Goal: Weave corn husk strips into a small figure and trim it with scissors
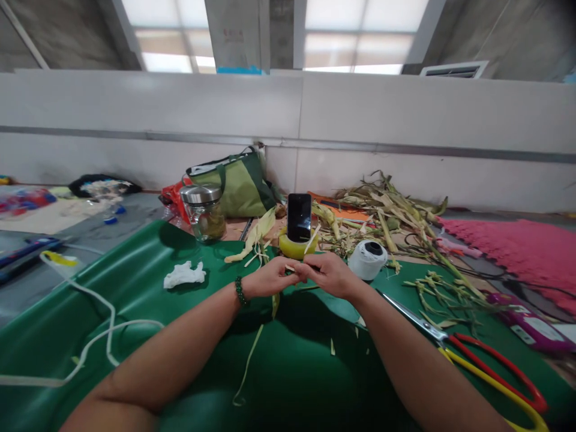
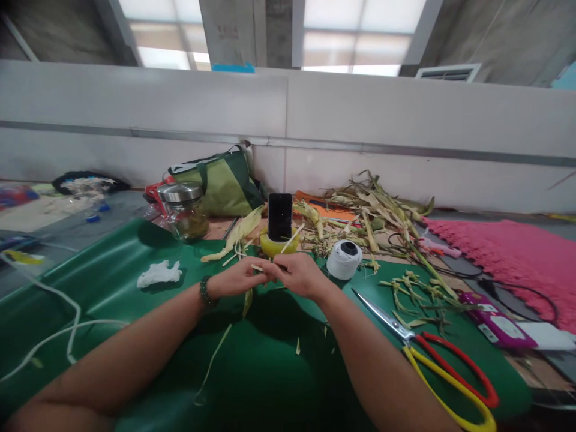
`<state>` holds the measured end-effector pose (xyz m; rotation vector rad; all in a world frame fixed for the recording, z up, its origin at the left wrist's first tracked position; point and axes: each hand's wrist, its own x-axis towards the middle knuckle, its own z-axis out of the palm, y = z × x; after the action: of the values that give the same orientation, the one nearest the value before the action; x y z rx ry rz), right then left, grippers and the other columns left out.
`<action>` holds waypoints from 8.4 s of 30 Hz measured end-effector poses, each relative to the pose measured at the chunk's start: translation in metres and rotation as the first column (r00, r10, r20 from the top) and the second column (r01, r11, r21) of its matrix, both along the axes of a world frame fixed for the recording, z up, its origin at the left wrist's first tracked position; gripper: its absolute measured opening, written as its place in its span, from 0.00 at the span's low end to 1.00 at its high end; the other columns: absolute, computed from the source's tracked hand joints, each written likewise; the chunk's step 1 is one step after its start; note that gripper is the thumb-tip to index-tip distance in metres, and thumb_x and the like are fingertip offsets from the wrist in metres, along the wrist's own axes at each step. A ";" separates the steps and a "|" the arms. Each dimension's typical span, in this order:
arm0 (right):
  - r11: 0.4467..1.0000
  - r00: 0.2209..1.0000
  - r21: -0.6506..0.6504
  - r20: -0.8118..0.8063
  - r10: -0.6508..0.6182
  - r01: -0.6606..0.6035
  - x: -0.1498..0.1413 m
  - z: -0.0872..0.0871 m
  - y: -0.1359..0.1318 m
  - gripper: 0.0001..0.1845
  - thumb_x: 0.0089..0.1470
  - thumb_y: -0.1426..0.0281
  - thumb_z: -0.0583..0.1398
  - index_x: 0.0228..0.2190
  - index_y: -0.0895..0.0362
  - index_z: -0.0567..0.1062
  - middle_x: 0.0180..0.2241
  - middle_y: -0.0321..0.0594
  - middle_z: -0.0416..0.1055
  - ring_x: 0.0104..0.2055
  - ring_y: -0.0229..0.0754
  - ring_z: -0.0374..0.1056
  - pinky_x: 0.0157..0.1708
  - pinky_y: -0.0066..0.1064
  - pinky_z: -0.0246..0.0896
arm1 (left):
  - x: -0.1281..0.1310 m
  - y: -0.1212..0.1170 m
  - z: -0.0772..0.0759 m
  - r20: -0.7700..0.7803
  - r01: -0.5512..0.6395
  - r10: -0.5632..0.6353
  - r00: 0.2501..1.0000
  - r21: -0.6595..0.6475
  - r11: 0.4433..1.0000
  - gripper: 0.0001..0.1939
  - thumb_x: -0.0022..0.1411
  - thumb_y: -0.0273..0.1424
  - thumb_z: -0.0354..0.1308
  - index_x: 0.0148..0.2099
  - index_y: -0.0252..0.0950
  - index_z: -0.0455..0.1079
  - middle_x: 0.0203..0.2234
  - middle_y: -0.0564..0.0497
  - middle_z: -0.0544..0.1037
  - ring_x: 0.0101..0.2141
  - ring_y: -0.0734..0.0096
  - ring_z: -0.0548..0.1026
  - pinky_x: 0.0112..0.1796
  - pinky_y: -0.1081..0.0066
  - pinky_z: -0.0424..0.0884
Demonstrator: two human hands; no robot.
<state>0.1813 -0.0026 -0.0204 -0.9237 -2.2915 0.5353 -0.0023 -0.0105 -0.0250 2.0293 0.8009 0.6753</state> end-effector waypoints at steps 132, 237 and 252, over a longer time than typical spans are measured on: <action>0.644 0.452 -0.653 -0.751 -0.482 -0.398 -0.005 0.001 0.013 0.19 0.22 0.69 0.75 0.18 0.59 0.73 0.19 0.28 0.68 0.20 0.29 0.64 0.21 0.23 0.60 | 0.006 -0.010 0.007 0.333 0.068 0.112 0.936 -0.486 0.872 0.19 0.51 0.43 0.65 0.37 0.31 0.72 0.21 0.50 0.76 0.22 0.76 0.71 0.27 0.75 0.63; 0.963 0.858 -0.261 -0.481 -0.183 0.059 -0.047 -0.046 0.018 0.24 0.48 0.51 0.57 0.14 0.56 0.66 0.14 0.33 0.59 0.18 0.34 0.54 0.19 0.27 0.51 | -0.036 0.039 0.003 0.319 -0.391 0.480 0.817 -0.305 0.868 0.19 0.49 0.45 0.62 0.29 0.34 0.66 0.17 0.56 0.70 0.19 0.79 0.66 0.23 0.76 0.66; 0.970 0.843 -0.238 -0.513 -0.162 0.042 -0.045 -0.033 0.013 0.22 0.48 0.54 0.57 0.14 0.56 0.67 0.13 0.32 0.57 0.17 0.34 0.54 0.19 0.27 0.50 | -0.037 0.037 0.000 0.237 -0.223 0.327 0.915 -0.377 0.899 0.19 0.42 0.43 0.68 0.30 0.33 0.72 0.22 0.49 0.77 0.25 0.67 0.75 0.28 0.70 0.70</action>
<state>0.1361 0.0103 -0.0534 -0.8616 -1.6951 0.8868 -0.0397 0.0262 -0.0251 1.4691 0.9642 0.9071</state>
